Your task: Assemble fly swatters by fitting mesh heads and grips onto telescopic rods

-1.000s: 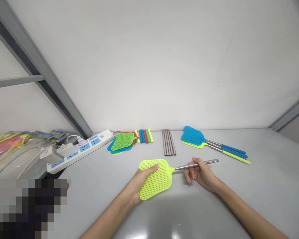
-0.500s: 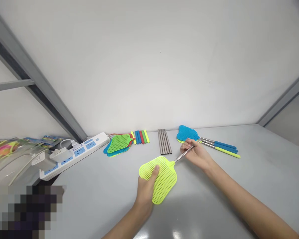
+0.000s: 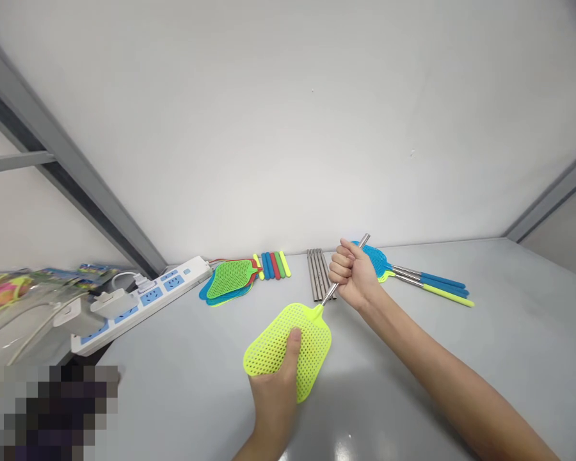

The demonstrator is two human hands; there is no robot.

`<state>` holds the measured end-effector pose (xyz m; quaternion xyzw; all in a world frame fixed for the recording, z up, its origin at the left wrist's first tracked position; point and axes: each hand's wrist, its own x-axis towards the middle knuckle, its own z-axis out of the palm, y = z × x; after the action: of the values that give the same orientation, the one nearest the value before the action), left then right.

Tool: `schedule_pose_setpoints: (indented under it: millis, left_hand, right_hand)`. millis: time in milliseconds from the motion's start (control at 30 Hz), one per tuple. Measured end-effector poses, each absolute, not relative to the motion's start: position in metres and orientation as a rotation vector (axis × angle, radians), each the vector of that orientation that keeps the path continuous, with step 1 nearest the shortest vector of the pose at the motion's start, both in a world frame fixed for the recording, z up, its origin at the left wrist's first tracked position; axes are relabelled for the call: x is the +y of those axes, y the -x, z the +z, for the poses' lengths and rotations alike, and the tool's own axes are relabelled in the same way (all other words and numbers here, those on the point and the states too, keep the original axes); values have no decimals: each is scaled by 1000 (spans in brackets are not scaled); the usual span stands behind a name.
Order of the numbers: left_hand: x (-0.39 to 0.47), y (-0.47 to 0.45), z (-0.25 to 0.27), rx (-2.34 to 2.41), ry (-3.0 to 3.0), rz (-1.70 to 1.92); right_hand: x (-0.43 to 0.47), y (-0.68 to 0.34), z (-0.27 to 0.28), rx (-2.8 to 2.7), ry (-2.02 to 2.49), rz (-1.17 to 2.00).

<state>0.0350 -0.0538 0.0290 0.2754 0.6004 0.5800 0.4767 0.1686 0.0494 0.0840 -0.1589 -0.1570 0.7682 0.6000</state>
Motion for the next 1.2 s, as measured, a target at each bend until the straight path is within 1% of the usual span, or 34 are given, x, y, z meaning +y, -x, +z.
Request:
schedule_pose_setpoints:
  millis: [200, 400, 600, 967, 1200]
  left_hand:
    - [-50, -36, 28, 1416, -539, 1358]
    - [-47, -45, 50, 1444, -350, 1361]
    - [-49, -45, 64, 1372, -355, 1304]
    - [-45, -35, 64, 1374, -300, 1206]
    - [-43, -23, 45, 1130, -350, 1125]
  right_hand:
    - [52, -170, 78, -347, 341, 1781]
    - [57, -169, 68, -309, 295, 1783]
    - [59, -171, 57, -260, 264, 1799]
    - [57, -169, 50, -296, 302, 1769]
    - [54, -174, 63, -389, 320, 1776]
